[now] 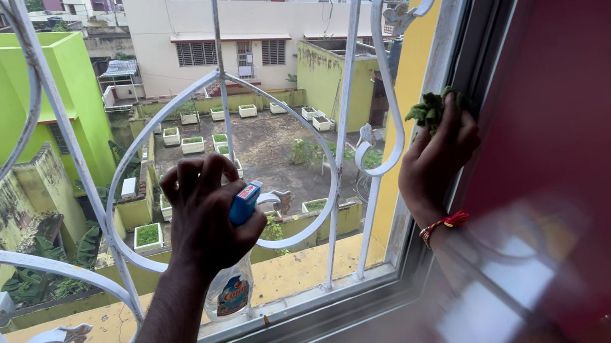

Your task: The person cleans a glass window by spraying liquid from a bottle and wiping the surface with a cloth.

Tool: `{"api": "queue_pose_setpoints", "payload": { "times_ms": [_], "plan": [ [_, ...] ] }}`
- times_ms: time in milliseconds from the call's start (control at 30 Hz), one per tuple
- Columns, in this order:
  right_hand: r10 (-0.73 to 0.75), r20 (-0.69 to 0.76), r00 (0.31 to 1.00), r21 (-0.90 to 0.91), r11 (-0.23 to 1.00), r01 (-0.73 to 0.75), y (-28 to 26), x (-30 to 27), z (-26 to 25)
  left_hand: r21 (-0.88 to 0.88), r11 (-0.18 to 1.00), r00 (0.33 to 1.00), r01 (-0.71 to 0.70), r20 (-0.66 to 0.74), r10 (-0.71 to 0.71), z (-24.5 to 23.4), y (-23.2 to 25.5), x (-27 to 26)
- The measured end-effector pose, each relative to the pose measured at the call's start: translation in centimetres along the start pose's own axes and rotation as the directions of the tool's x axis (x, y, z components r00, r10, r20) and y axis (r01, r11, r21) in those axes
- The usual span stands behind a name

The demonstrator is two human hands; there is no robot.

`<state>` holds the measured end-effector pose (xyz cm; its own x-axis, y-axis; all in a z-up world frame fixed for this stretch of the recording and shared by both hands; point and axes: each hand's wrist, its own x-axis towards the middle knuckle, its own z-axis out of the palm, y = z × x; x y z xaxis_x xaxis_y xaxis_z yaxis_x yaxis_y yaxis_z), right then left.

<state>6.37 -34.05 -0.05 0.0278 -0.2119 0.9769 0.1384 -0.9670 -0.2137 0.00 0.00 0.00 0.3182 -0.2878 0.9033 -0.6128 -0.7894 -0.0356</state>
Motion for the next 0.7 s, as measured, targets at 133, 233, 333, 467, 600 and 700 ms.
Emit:
{"api": "queue_pose_setpoints", "payload": {
  "times_ms": [133,233,333,467,600,700],
  "plan": [
    [-0.031,0.086,0.996,0.003,1.000,0.031,0.2,0.1,-0.9,-0.011,1.000,1.000,0.011,-0.015,-0.011,0.0,0.3,0.1],
    [-0.145,0.083,0.986,-0.045,0.988,0.149,0.4,0.0,-1.5,-0.002,0.999,0.999,0.054,-0.008,-0.054,0.0,0.7,0.5],
    [-0.143,0.185,0.972,-0.062,0.986,0.157,0.7,0.5,-2.4,-0.041,0.993,0.994,0.114,0.003,-0.114,-0.4,1.1,1.3],
    [-0.148,0.198,0.969,-0.040,0.986,0.159,0.8,1.4,-3.2,-0.173,0.979,0.995,0.104,0.012,-0.103,-0.1,2.4,4.6],
    [-0.118,0.216,0.969,0.020,0.993,0.116,1.3,2.8,-4.2,-0.204,0.978,0.998,-0.036,-0.063,0.024,0.2,4.2,9.2],
    [-0.100,0.206,0.974,0.060,0.994,0.090,1.7,3.4,-5.1,-0.166,0.974,0.984,-0.154,-0.117,0.136,0.3,5.2,12.1]
  ]
}}
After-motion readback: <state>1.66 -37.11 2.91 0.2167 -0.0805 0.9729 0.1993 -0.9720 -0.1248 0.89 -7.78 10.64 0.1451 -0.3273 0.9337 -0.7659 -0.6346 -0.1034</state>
